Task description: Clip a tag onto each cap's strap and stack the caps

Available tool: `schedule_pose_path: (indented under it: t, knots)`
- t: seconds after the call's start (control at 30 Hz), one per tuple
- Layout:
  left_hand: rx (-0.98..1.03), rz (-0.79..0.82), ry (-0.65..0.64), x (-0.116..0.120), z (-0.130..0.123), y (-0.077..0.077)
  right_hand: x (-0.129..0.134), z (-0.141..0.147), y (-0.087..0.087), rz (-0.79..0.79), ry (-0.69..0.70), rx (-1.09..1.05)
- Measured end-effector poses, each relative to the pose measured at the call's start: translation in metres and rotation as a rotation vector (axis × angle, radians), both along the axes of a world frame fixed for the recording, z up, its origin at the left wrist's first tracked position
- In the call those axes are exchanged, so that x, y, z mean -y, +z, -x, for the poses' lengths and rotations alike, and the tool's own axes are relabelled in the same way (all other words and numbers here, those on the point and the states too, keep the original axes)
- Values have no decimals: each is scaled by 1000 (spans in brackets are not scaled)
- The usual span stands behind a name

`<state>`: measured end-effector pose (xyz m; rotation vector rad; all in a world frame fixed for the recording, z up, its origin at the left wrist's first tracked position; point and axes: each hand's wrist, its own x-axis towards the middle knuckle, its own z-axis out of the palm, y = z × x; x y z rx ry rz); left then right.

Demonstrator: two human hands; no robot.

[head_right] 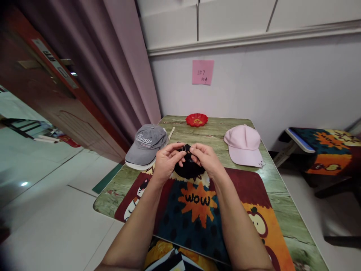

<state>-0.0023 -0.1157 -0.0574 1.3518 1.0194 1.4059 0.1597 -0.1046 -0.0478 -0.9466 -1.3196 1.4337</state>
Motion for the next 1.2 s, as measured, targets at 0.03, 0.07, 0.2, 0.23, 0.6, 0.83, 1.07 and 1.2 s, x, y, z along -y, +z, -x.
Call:
schedule_pose_path:
  t: [0.03, 0.07, 0.2, 0.23, 0.6, 0.83, 1.07, 1.2]
  knots:
    - [6, 1, 5, 0, 0, 0, 0, 0, 0, -2, -2, -12]
    - [9, 2, 10, 0, -1, 0, 0, 1, -1, 0, -1, -20]
    - [-7, -2, 0, -1, 0, -1, 0, 0, -2, 1, 61, 1]
    - [-15, -2, -8, -1, 1, -1, -1, -1, -2, -2, 78, 13]
    - [-215, 0, -108, 11, 4, 13, 0, -26, 1, -174, 168, 224]
    - [-301, -72, -65, 11, 5, 15, -1, -30, -1, -179, 135, 228]
    - [-327, -69, -74, 11, 3, 15, -1, -33, -1, -172, 150, 230]
    - [-342, -102, -87, 13, 2, 18, 0, -32, 1, -161, 153, 223]
